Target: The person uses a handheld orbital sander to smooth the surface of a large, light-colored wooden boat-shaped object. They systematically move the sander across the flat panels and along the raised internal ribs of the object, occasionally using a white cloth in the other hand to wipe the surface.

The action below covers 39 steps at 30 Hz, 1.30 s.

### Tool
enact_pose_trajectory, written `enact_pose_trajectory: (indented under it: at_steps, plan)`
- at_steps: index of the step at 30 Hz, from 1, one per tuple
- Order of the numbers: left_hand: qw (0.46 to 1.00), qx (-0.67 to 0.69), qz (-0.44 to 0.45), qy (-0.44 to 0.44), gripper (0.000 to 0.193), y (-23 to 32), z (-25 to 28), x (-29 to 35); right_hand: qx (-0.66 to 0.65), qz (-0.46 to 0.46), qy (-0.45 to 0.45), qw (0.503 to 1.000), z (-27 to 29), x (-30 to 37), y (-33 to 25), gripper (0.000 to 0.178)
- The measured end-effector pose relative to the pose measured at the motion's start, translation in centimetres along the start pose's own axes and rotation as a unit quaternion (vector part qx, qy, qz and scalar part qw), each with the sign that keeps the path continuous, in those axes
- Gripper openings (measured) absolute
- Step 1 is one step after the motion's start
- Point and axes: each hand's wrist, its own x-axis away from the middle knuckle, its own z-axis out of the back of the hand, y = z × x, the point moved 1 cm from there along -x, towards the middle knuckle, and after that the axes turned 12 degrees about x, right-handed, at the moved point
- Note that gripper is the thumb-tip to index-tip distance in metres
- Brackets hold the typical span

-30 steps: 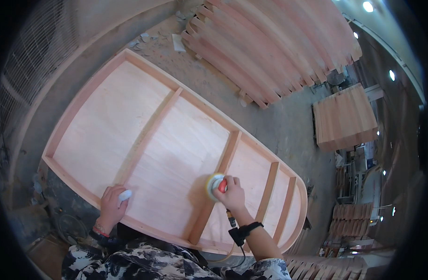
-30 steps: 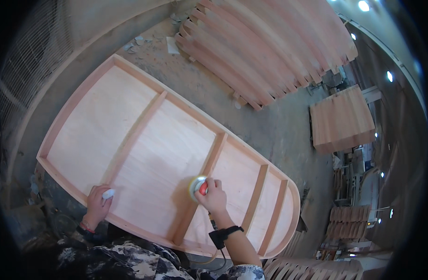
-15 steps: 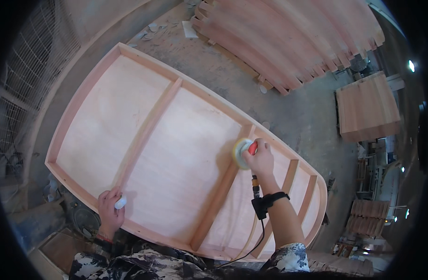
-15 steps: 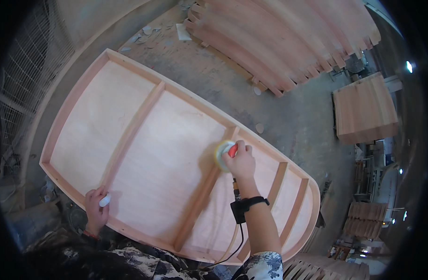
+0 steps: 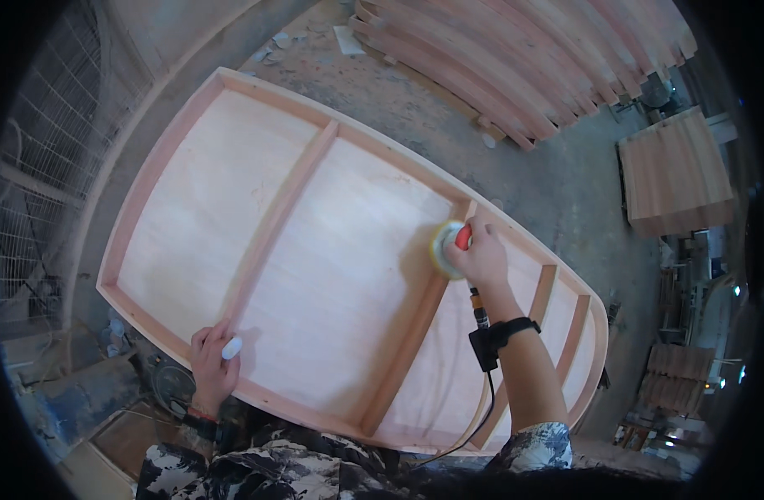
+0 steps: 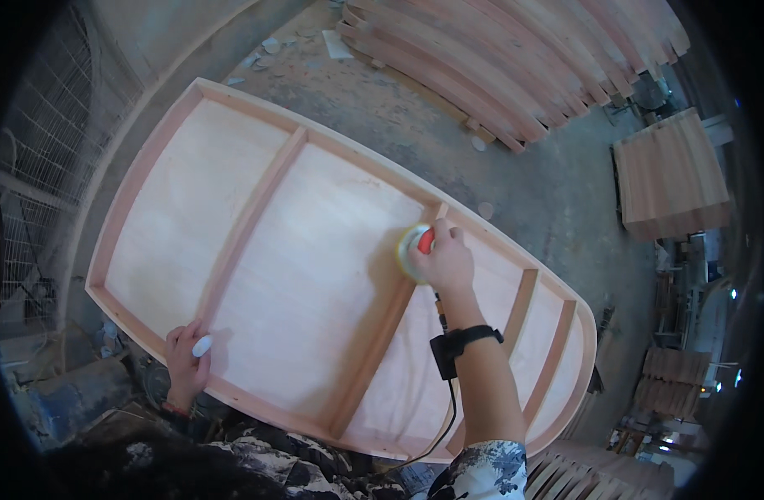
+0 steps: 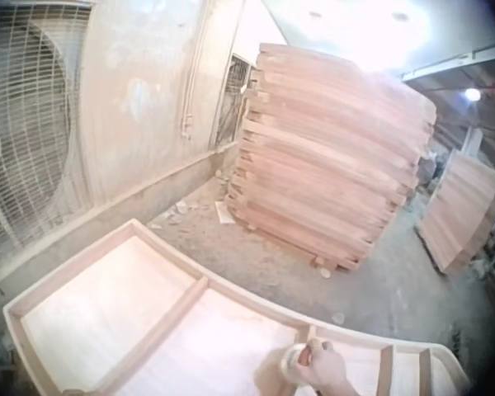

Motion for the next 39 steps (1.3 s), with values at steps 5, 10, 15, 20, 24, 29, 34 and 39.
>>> enact_pose_trajectory:
  at_steps: [5, 10, 15, 20, 24, 29, 34, 39]
  plan:
    - [0.999, -0.009, -0.037, 0.010, 0.033, -0.1, -0.1, 0.0, -0.007, 0.014, -0.028, 0.999, 0.0, 6.4, -2.6, 0.053]
    - [0.998, 0.012, -0.057, 0.022, 0.031, -0.4, 0.0, 0.6, -0.013, 0.016, -0.055, 0.998, -0.2, 12.8, -4.6, 0.052]
    - [0.996, 0.030, -0.089, 0.006, 0.028, -0.3, 0.7, 0.5, -0.031, 0.036, -0.062, 0.997, -0.5, 19.4, -6.3, 0.051]
    - [0.994, 0.037, -0.107, -0.001, 0.025, -0.2, 0.9, 0.6, -0.093, 0.021, -0.061, 0.994, -0.1, 25.7, -7.4, 0.049]
    - [0.992, 0.039, -0.116, -0.008, 0.024, -0.3, 0.7, 0.5, -0.115, 0.009, -0.067, 0.991, 0.0, 29.3, -8.2, 0.045]
    - [0.992, 0.032, -0.124, -0.014, 0.022, -0.3, 0.9, 0.6, -0.132, 0.030, -0.059, 0.989, 0.0, 31.5, -9.4, 0.043]
    - [0.992, 0.032, -0.122, -0.014, 0.020, -0.7, 0.9, 0.8, -0.140, 0.030, -0.051, 0.988, -0.3, 33.7, -9.6, 0.049]
    - [0.992, 0.042, -0.119, -0.017, 0.021, -0.7, 1.0, 0.8, -0.151, 0.022, -0.064, 0.986, -0.4, 35.0, -9.7, 0.047]
